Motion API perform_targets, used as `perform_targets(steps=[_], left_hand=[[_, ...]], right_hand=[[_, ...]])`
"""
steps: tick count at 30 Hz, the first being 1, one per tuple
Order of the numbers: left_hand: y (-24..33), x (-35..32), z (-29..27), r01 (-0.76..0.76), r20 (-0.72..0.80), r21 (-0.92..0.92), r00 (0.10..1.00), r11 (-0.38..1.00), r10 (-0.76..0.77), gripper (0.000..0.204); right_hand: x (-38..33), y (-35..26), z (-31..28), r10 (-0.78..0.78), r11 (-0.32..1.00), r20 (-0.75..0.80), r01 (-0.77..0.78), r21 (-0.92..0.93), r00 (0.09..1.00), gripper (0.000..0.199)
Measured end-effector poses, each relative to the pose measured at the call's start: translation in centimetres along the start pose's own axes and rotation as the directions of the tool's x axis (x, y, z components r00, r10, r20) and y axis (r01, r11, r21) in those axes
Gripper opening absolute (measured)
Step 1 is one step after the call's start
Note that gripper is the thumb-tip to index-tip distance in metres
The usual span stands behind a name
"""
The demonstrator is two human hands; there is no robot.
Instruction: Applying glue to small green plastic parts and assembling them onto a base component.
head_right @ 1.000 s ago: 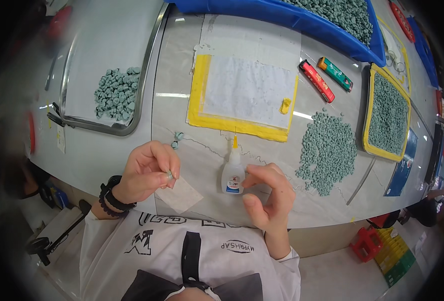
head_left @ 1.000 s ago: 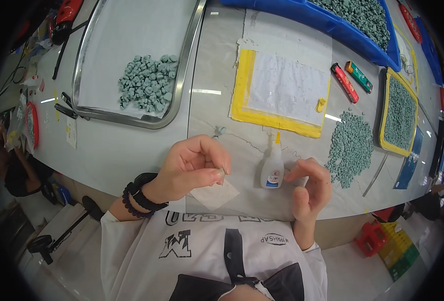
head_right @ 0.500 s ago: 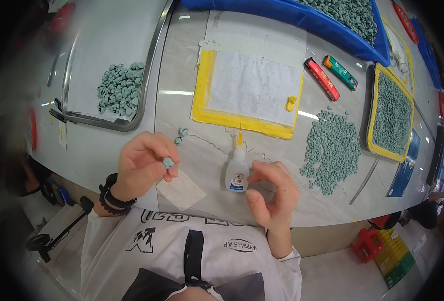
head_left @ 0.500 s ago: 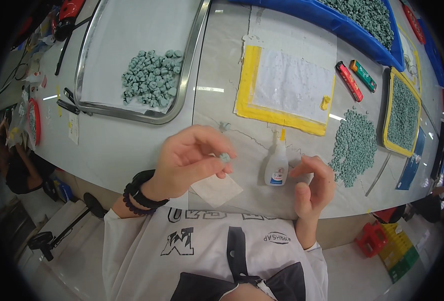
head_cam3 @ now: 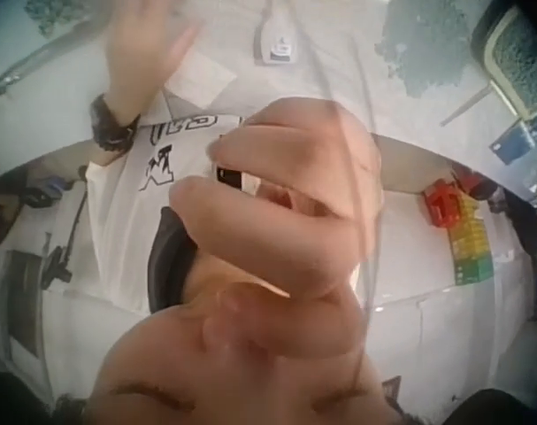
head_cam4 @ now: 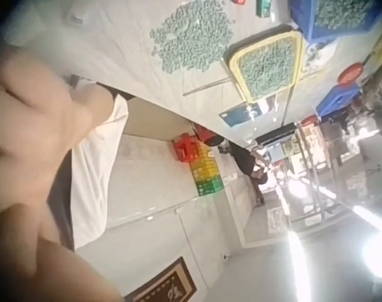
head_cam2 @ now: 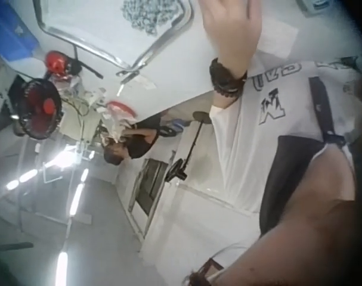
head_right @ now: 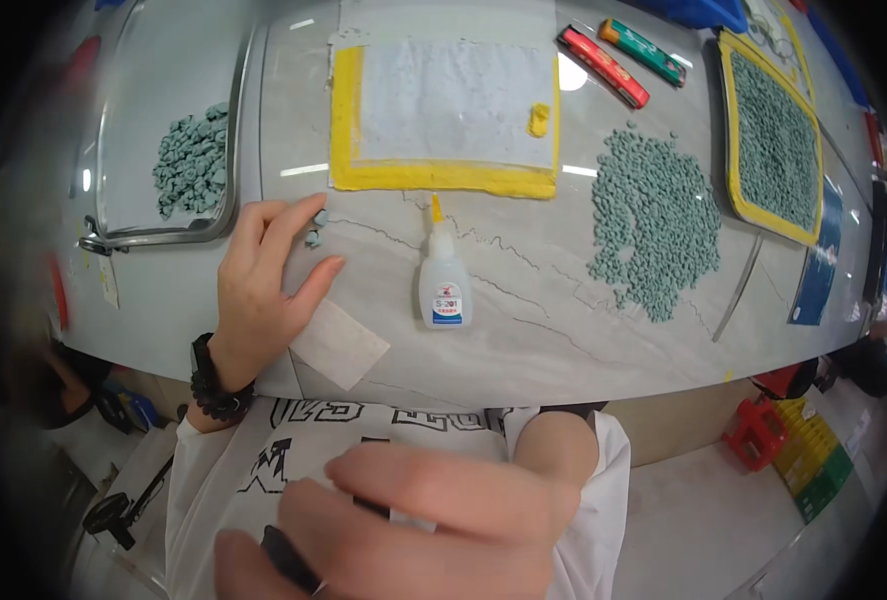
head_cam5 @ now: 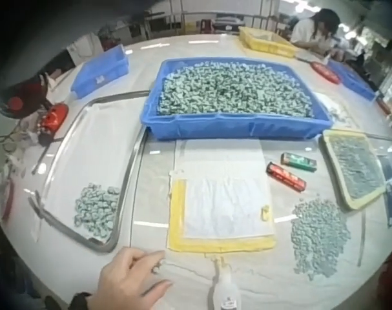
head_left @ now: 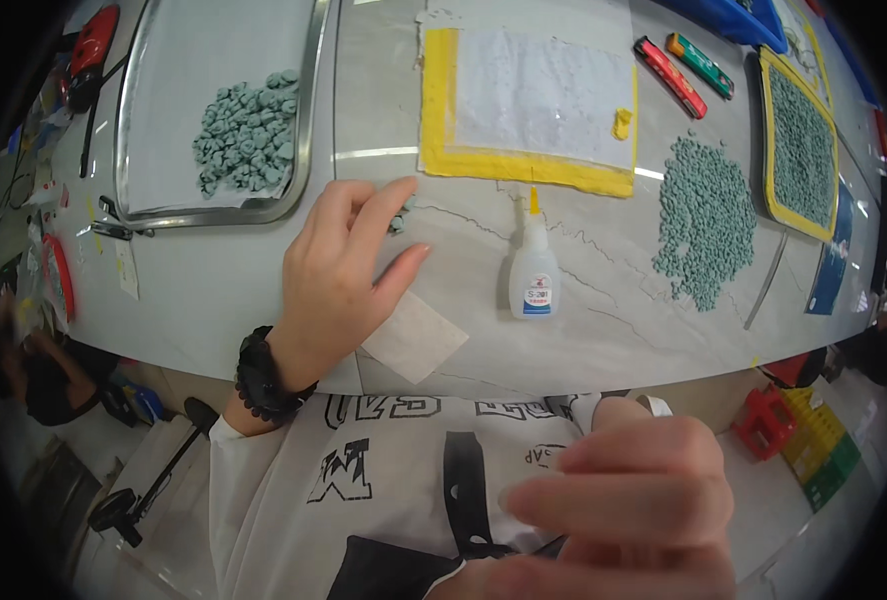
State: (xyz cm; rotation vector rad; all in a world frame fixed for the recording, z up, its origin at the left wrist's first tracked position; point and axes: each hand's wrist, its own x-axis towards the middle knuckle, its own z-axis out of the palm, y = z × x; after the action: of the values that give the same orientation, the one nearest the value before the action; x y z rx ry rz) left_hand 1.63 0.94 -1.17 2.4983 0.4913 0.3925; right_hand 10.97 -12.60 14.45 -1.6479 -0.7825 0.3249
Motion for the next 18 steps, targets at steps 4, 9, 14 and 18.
perform_targets(steps=[4, 9, 14, 18], left_hand=[[-0.3, -0.4, 0.2, 0.02, 0.02, -0.01, 1.0, 1.0, -0.02, 0.027], [-1.2, -0.5, 0.7, -0.042, -0.012, -0.062, 0.999, 0.997, 0.041, 0.025], [-0.6, -0.4, 0.2, -0.037, 0.015, -0.083, 0.999, 0.996, 0.039, 0.023], [-0.9, 0.3, 0.1, -0.069, 0.02, -0.065, 0.997, 0.996, 0.07, 0.023]], right_hand=[[-1.6, 1.7, -0.1, -0.079, 0.994, 0.116, 0.087, -0.061, 0.99, 0.022], [-1.7, 6.5, 1.0, -0.67, 0.737, 0.094, 0.642, 0.211, 0.737, 0.021], [-1.8, 4.4, -1.7, -0.671, 0.74, 0.152, 0.669, 0.068, 0.726, 0.023], [-3.8, 4.4, -3.1, -0.603, 0.76, 0.264, 0.643, -0.098, 0.753, 0.016]])
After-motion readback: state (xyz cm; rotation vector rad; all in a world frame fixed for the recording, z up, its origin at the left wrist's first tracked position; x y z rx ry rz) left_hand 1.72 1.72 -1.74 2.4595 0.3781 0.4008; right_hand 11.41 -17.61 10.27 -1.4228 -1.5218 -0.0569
